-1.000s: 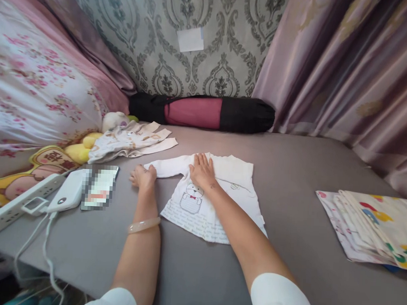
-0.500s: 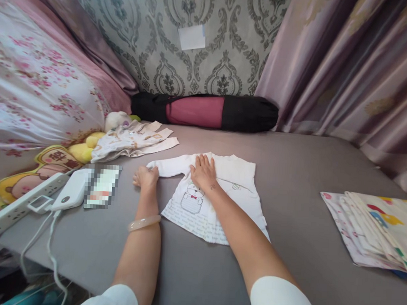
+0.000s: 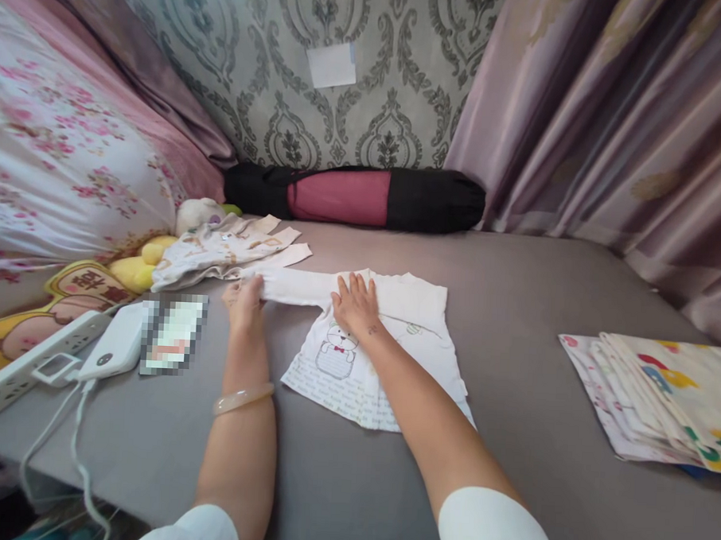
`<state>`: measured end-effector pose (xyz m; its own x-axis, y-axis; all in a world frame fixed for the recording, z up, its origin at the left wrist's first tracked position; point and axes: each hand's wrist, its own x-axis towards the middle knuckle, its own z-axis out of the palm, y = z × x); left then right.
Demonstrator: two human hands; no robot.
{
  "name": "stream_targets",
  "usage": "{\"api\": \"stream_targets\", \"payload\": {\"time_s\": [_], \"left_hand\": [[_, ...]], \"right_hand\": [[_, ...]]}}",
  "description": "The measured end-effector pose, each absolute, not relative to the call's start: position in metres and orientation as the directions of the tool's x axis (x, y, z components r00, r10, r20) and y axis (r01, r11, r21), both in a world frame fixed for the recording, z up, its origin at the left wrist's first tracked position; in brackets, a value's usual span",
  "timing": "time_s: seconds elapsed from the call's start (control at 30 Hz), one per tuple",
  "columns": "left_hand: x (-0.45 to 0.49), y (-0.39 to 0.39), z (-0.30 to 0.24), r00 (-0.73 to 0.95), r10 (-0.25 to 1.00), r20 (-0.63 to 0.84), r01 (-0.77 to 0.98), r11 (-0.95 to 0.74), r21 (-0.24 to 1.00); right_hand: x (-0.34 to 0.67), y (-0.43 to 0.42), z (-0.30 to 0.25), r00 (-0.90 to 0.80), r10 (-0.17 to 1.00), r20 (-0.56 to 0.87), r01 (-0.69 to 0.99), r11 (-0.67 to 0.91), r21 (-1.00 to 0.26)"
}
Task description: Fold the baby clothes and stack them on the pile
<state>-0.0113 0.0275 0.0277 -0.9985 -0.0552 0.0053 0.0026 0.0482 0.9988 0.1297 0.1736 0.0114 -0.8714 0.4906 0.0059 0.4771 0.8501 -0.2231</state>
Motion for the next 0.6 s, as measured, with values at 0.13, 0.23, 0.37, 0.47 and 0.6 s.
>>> {"api": "stream_targets", "payload": {"time_s": [0.13, 0.23, 0.37, 0.47, 0.6], "left_hand": [[-0.004, 0.036, 0.043, -0.974, 0.009, -0.226, -0.209, -0.418, 0.884], [0.005, 0.042, 0.056, -0.962, 0.159, -0.22, -0.272, -0.533, 0.802], [0.019, 0.056, 0.068, -0.938, 0.291, -0.191, -0.333, -0.596, 0.731], [0.029, 0.07, 0.071, -0.925, 0.349, -0.149, -0.334, -0.564, 0.755], [0.043, 0.088, 0.07, -0.912, 0.389, -0.13, -0.35, -0.571, 0.743]], "right_hand": [[0.13, 0.174, 0.015, -0.876, 0.481, -0.026, 0.474, 0.851, -0.228], [0.13, 0.173, 0.016, -0.875, 0.482, -0.045, 0.478, 0.845, -0.239], [0.13, 0.172, 0.016, -0.876, 0.482, -0.027, 0.471, 0.843, -0.259], [0.13, 0.176, 0.018, -0.879, 0.475, -0.037, 0.461, 0.827, -0.321], [0.136, 0.192, 0.024, -0.88, 0.474, 0.022, 0.379, 0.729, -0.57]]}}
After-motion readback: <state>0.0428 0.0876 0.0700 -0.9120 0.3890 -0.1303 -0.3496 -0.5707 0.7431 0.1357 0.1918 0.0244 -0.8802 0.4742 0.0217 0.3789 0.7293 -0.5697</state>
